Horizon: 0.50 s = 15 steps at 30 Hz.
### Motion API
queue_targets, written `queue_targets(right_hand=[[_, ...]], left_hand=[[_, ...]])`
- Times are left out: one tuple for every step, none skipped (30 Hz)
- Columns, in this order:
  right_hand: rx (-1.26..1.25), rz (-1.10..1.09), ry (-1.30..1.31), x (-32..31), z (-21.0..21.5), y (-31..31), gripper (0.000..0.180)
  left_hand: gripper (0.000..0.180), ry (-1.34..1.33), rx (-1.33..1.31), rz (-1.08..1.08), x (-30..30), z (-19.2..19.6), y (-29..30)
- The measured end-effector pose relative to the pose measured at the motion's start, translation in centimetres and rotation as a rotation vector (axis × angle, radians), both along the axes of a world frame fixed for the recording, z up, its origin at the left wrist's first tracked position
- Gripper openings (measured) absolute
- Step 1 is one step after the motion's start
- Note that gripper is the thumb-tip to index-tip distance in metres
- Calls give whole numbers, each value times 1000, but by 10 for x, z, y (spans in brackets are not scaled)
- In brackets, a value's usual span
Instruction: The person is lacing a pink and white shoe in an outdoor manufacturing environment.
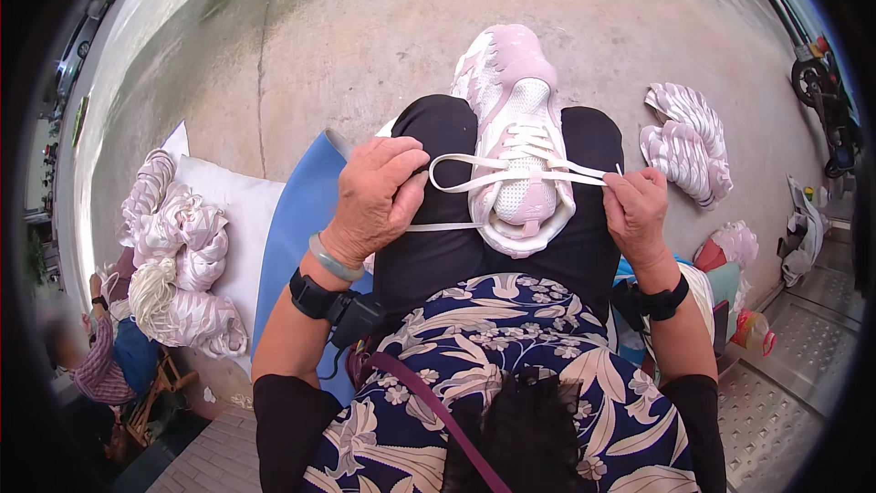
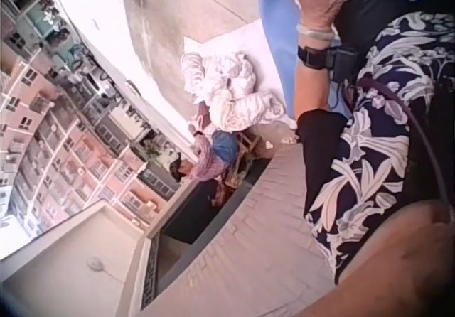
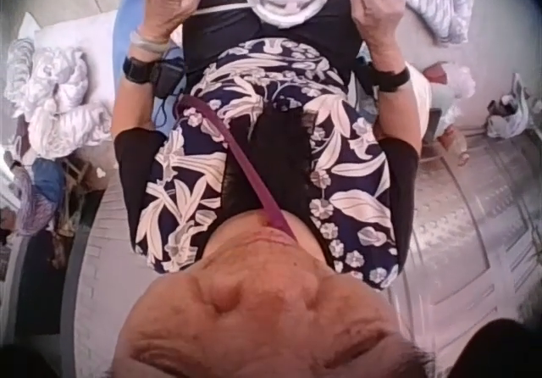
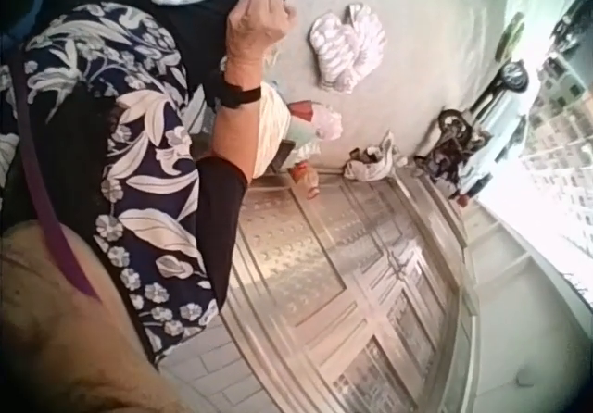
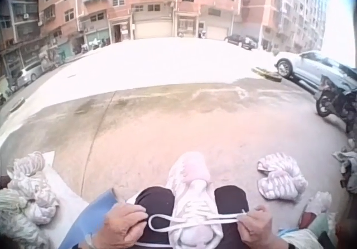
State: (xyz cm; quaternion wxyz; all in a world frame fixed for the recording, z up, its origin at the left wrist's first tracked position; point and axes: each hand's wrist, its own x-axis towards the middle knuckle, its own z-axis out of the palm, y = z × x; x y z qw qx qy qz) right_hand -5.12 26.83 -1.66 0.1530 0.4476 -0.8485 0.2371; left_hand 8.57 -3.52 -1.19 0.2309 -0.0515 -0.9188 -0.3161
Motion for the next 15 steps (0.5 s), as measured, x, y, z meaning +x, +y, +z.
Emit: queue_targets(right_hand=[[-13,-12,6,-1,2,8,12],[-3,-55,2,-3,3,20,11],[9,-97,-4,-5,3,32,11],[-8,-119,-5,-6,1,42,10],[-21,-128,-6,-5,0,51,10],[-11,-123,-23,-3,0,58,10],[-2,-118,-40,-1,-1,63,9],[14,-102,-48,1,0,65,10],[3,-111,-52,2,-2,69,10],[15,-108,-31,2,-4,73,11],[27,-105,-9,1,-7,77,11],[16,-112,-13,1,-9,81,11],[17,-139,-15,1,-10,84,11],[18,-164,-19,0,-13,89,12],[9,-168,-24,-1,-16,94,12]], left_hand=[[22,6,-13,-12,-8,5,9],[24,11,-35,-50,-14,10,17],[27,13,-54,-86,-19,14,24],[27,14,-69,-92,-23,14,28],[31,-45,-60,-127,-25,10,31],[36,-105,-51,-161,-27,7,33],[36,-108,-64,-170,-29,6,34],[36,-129,-96,-180,-31,5,36],[36,-151,-128,-190,-33,4,38],[36,-156,-139,-199,-34,2,40],[35,-109,-141,-190,-36,0,42],[34,-62,-141,-181,-39,-2,43],[33,-16,-142,-172,-40,-2,43],[33,-20,-151,-176,-41,-3,44],[31,-21,-131,-184,-40,-4,45]])
